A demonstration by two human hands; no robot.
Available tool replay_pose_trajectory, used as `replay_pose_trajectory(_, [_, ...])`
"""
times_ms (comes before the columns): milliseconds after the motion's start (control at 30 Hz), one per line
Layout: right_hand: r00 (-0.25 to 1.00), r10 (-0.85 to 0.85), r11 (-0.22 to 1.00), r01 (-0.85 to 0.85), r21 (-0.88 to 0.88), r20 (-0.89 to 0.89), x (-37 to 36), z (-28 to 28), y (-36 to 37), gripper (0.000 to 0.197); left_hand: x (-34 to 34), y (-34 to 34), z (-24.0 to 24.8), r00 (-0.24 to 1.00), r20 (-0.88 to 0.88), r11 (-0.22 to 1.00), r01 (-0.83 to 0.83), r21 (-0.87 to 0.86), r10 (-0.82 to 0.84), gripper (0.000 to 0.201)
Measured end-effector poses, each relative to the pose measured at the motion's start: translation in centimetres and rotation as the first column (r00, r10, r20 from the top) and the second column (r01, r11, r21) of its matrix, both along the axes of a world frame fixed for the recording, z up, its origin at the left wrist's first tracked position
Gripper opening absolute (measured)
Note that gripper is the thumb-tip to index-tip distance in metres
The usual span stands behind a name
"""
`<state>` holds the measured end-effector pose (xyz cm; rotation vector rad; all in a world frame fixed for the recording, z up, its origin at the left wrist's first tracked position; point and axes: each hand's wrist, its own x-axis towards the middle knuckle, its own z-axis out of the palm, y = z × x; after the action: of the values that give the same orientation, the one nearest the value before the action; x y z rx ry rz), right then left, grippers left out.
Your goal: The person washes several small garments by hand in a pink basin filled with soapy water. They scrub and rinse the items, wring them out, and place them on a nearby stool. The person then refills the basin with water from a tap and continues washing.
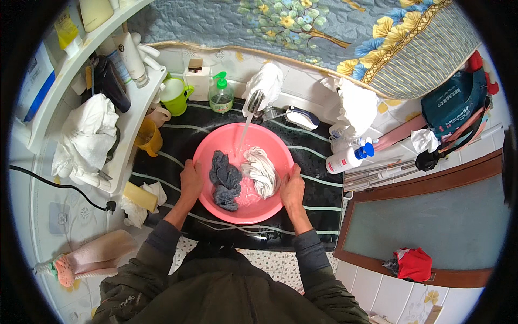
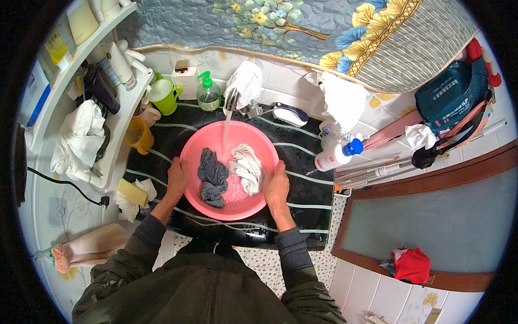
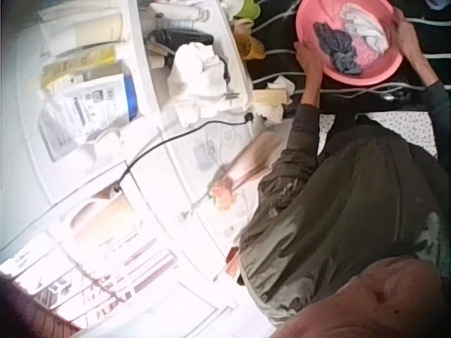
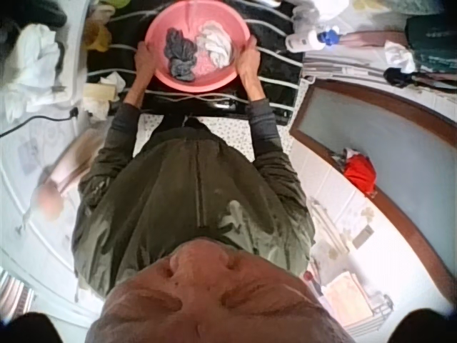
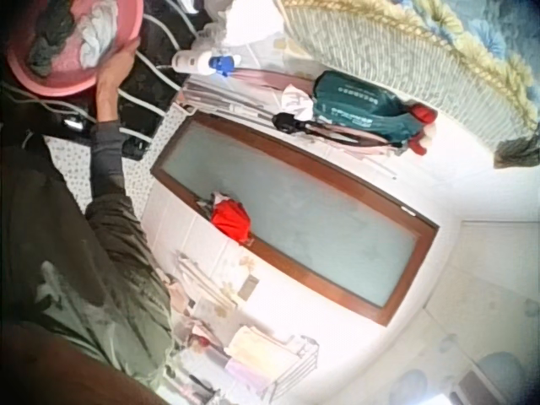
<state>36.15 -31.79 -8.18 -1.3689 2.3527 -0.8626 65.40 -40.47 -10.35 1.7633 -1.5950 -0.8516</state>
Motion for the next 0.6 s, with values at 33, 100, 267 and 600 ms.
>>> replay_pose_trajectory(33, [1.0, 0.007, 1.0, -0.007, 0.002, 0.003, 0.2, 0.2, -0.2, 0.045, 0.4, -0.1, -0.5, 1.0, 0.022, 1.0, -0.007, 0.004, 0.007, 0.036])
replay_pose_trajectory(100, [0.999, -0.016, 0.994, 0.021, 0.103, -0.046, -0.1, -0.2, -0.9, 0.046, -0.3, -0.4, -0.5, 0.999, 0.046, 1.0, -0.019, 0.007, 0.018, 0.036])
replay_pose_trajectory(267, [0.967, -0.021, 0.995, 0.045, 0.089, -0.256, 1.0, 1.2, -0.5, 0.043, 0.0, -0.3, -0.6, 0.997, 0.079, 0.999, -0.029, 0.041, 0.026, 0.038])
replay_pose_trajectory(600, [0.912, 0.376, 0.92, -0.347, 0.18, -0.163, 4.9, -0.6, -4.4, 0.07, -2.6, 0.5, 4.6, 0.873, 0.486, 0.891, 0.192, -0.411, 0.037, 0.055])
